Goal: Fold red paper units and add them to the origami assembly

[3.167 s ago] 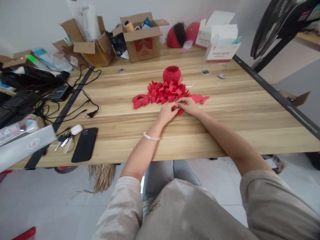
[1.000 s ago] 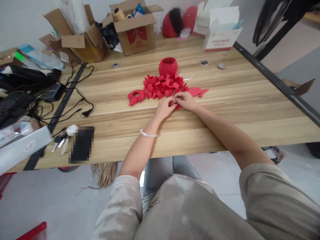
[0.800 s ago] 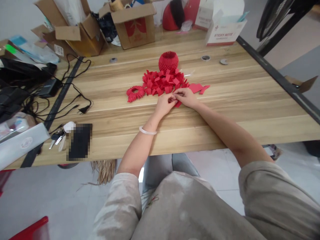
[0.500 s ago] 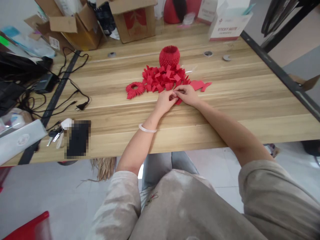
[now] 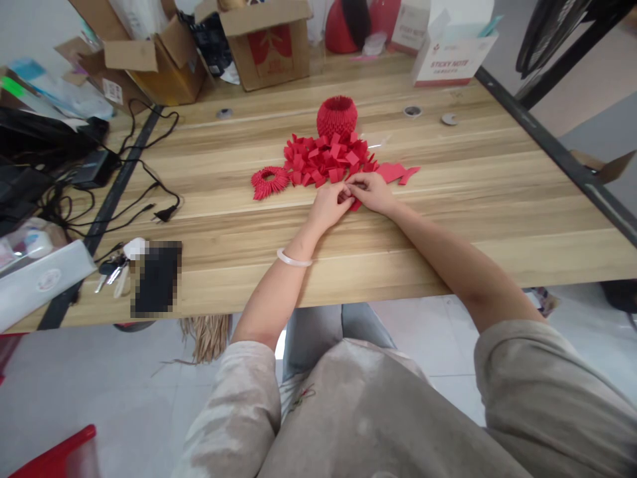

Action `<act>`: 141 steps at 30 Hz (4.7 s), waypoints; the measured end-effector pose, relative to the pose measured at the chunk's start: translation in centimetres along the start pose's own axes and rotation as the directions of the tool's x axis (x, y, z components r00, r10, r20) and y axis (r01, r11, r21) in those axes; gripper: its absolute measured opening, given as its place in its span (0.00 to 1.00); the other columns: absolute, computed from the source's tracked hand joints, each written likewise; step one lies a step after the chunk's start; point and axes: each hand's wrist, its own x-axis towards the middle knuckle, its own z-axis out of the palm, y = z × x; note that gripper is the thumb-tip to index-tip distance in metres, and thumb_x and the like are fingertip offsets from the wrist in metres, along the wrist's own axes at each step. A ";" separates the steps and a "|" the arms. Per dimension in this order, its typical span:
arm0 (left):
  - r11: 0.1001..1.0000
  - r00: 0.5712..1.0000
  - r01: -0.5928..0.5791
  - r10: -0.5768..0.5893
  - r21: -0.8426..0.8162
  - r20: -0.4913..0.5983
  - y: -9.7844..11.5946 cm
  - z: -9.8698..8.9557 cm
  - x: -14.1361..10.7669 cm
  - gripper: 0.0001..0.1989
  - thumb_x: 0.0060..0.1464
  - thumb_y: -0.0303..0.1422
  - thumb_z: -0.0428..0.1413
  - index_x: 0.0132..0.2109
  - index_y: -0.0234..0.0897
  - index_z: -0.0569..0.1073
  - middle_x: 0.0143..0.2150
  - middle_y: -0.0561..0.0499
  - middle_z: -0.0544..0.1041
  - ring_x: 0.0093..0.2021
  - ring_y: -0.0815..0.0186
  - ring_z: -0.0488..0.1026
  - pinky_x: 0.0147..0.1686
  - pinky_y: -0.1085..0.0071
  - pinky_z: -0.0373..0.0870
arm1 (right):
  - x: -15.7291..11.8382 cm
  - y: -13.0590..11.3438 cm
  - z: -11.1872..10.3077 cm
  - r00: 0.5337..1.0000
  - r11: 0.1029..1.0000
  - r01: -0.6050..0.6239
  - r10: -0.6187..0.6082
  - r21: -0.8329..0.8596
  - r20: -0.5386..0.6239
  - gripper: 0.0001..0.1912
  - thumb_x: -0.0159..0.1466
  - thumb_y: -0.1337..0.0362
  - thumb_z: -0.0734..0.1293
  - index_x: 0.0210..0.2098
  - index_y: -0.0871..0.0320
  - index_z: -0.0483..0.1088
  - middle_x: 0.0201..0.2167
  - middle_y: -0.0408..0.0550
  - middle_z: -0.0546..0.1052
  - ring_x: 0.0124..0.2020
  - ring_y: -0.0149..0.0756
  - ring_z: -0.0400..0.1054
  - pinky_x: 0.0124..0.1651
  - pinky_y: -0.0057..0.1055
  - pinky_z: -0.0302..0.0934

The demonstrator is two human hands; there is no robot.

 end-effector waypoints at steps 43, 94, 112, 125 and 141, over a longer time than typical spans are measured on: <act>0.999 0.988 0.047 -0.049 -0.017 -0.144 0.2 -0.1 0.0 0.04 0.51 0.26 0.52 0.32 0.35 0.71 0.30 0.50 0.76 0.32 0.69 0.72 0.39 0.71 0.69 | 0.1 -0.6 -0.1 0.998 0.999 -0.049 0.049 0.008 -0.050 0.14 0.58 0.56 0.61 0.28 0.60 0.72 0.25 0.46 0.74 0.28 0.32 0.65 0.33 0.28 0.60; 0.986 0.978 0.062 -0.092 -0.156 -0.188 0.6 -0.7 0.0 0.08 0.53 0.33 0.55 0.38 0.35 0.76 0.39 0.46 0.79 0.38 0.67 0.75 0.43 0.70 0.70 | 0.1 0.1 0.0 0.991 0.965 -0.119 0.130 0.234 -0.031 0.11 0.56 0.58 0.66 0.34 0.59 0.72 0.24 0.45 0.74 0.23 0.30 0.67 0.29 0.29 0.63; 0.980 0.975 0.033 -0.075 -0.195 -0.211 0.0 -0.3 0.2 0.06 0.50 0.31 0.58 0.36 0.34 0.76 0.36 0.48 0.79 0.35 0.67 0.74 0.41 0.69 0.70 | 0.1 0.1 -0.1 0.991 0.952 -0.125 0.135 0.279 -0.020 0.13 0.54 0.57 0.68 0.34 0.58 0.73 0.26 0.47 0.75 0.24 0.31 0.67 0.31 0.30 0.64; 0.976 0.975 0.051 -0.094 -0.210 -0.202 -0.2 -0.2 0.2 0.06 0.50 0.32 0.58 0.36 0.34 0.75 0.35 0.48 0.78 0.33 0.69 0.74 0.38 0.71 0.70 | 0.1 0.4 -0.1 0.993 0.954 -0.109 0.115 0.278 -0.006 0.13 0.55 0.57 0.67 0.36 0.58 0.73 0.29 0.48 0.76 0.26 0.32 0.68 0.33 0.33 0.66; 0.991 0.976 0.008 -0.037 -0.135 -0.214 -0.9 0.0 0.4 0.05 0.49 0.31 0.58 0.35 0.35 0.75 0.35 0.48 0.78 0.38 0.66 0.74 0.42 0.69 0.70 | 0.0 0.2 0.0 0.996 0.965 -0.087 0.090 0.247 -0.001 0.11 0.55 0.57 0.67 0.34 0.57 0.73 0.29 0.47 0.75 0.31 0.34 0.70 0.36 0.32 0.66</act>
